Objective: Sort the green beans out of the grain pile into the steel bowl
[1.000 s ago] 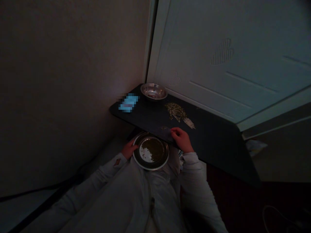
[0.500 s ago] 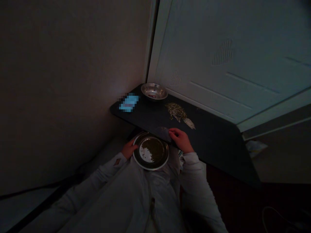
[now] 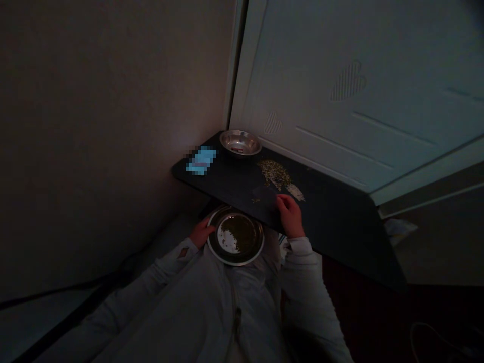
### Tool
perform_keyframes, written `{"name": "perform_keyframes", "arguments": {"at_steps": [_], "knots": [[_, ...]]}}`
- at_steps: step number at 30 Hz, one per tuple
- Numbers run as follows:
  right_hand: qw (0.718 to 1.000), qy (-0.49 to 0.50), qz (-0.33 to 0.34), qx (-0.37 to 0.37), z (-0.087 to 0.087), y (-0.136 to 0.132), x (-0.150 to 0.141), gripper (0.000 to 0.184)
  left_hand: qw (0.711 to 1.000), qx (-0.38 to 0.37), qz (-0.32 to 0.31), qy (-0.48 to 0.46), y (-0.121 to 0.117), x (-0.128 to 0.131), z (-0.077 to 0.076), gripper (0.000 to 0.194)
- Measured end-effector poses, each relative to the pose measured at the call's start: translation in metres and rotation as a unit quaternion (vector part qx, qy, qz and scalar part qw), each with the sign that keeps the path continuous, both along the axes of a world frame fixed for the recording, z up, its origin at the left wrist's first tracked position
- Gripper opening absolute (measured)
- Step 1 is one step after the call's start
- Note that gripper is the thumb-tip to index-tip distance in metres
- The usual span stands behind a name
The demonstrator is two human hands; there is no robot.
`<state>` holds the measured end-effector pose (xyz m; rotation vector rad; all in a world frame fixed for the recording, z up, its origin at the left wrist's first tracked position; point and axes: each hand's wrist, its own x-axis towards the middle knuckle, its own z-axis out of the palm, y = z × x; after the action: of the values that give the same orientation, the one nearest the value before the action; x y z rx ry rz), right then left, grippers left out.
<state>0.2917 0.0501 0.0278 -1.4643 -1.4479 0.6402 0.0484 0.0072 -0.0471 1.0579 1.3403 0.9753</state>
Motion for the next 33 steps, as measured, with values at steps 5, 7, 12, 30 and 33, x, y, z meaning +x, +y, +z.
{"name": "perform_keyframes", "arguments": {"at_steps": [5,7,12,30,33], "knots": [[1.000,-0.003,-0.030,0.003,-0.0048,0.0039,0.0017,0.030,1.000,-0.014,-0.004,-0.012,0.0005,-0.0005,-0.0039,0.045],[0.999,-0.022,-0.034,0.001,-0.0046,0.0039,0.0009,0.028,1.000,-0.015,-0.005,-0.022,0.0007,-0.0003,-0.0054,0.046],[0.998,-0.059,-0.038,0.000,-0.0011,0.0018,-0.0017,0.027,0.999,-0.017,-0.015,-0.027,0.0014,-0.0003,-0.0054,0.046],[0.999,-0.034,0.023,-0.021,-0.0026,0.0000,-0.0016,0.027,1.000,-0.003,-0.003,-0.005,0.0015,-0.0006,-0.0009,0.048],[0.998,-0.044,0.035,-0.030,-0.0009,-0.0015,-0.0028,0.026,1.000,-0.002,-0.008,-0.013,0.0011,-0.0004,0.0010,0.048]]}}
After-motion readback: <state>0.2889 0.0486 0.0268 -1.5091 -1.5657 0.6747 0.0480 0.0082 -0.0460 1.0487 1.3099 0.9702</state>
